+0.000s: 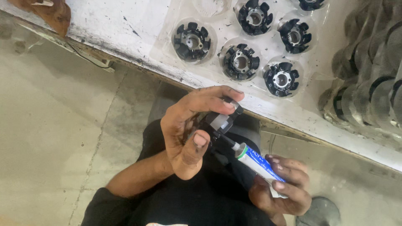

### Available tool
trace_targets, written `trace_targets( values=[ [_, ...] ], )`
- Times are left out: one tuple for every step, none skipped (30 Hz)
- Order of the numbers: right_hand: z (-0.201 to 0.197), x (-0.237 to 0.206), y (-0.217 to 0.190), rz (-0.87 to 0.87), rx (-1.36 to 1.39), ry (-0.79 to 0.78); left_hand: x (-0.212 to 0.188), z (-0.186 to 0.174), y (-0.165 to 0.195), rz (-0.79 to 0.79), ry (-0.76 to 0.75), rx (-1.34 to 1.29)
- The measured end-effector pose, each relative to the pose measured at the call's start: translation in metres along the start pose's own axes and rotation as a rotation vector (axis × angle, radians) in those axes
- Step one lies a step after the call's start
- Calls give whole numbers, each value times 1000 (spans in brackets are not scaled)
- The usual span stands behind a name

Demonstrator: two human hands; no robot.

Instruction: The person picks black rotor-like metal components one at a time from blister trays on a workbench and squeezes adhesive from a tube onto each part, then places the part back into the tray. They wipe the tube tip with a cloth and continue applying adhesive to more parts.

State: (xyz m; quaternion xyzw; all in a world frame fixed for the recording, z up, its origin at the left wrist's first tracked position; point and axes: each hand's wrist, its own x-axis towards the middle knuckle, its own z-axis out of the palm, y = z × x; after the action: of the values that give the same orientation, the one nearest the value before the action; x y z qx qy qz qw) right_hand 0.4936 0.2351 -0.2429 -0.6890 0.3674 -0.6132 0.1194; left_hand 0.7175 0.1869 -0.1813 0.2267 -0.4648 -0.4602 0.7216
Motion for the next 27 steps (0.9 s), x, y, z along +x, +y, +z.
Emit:
trace_targets(
  values=[
    [1, 1, -1, 4, -12, -52, 0, 0, 0, -4, -4, 2],
    [2, 2, -2, -10, -4, -31, 1, -1, -1, -7, -10, 4],
    [2, 4, -2, -22, 4, -10, 1, 0, -2, -14, -11, 2],
    [4, 5, -1, -33, 10, 10, 1, 0, -2, -20, -13, 0],
    [1, 9, 0, -58, 17, -42, 1, 0, -3, -28, -11, -6],
    [-3, 13, 2, -84, 24, -94, 1, 0, -4, -30, -8, -14],
    [-7, 16, 3, -110, 31, -145, 0, 0, -4, -32, -4, -22],
    [-11, 19, 3, -112, 34, -177, -1, 1, -5, -28, 2, -31],
    [-14, 20, 4, -114, 38, -209, -1, 1, -4, -27, 1, -37],
    [-17, 20, 4, -115, 42, -242, -2, 1, -4, -27, 1, -43],
    [-17, 19, 4, -117, 35, -213, -3, 1, -4, -29, -6, -45],
    [-15, 16, 4, -118, 27, -184, -4, 1, -4, -35, -3, -54],
    [-14, 13, 4, -119, 20, -154, -5, 1, -3, -41, 0, -63],
    [-12, 11, 3, -109, 9, -136, -6, 1, -4, -50, 11, -80],
    [-11, 8, 2, -99, -4, -117, -6, 2, -4, -54, 18, -95],
    [-11, 7, 1, -88, -18, -97, -6, 2, -4, -59, 24, -109],
    [-11, 7, 2, -93, -10, -117, -6, 2, -5, -57, 26, -118],
    [-13, 8, 2, -99, -2, -138, -6, 3, -6, -55, 28, -125],
    [-14, 10, 2, -103, 6, -158, -5, 3, -6, -53, 29, -132],
    [-16, 11, 2, -108, 2, -173, -5, 3, -7, -50, 33, -135],
    [-18, 13, 3, -114, -1, -188, -5, 3, -7, -50, 34, -134],
    [-19, 14, 2, -121, -4, -203, -5, 3, -7, -50, 36, -132],
    [-20, 14, 2, -116, -9, -206, -5, 3, -6, -52, 35, -123],
    [-21, 14, 1, -111, -13, -210, -6, 2, -5, -56, 36, -119],
    [-21, 14, 1, -106, -18, -213, -7, 2, -5, -61, 37, -115],
    [-21, 13, 0, -91, -40, -214, -7, 1, -5, -67, 40, -115],
    [-20, 12, -2, -74, -62, -215, -8, 1, -5, -76, 46, -130]
  ],
)
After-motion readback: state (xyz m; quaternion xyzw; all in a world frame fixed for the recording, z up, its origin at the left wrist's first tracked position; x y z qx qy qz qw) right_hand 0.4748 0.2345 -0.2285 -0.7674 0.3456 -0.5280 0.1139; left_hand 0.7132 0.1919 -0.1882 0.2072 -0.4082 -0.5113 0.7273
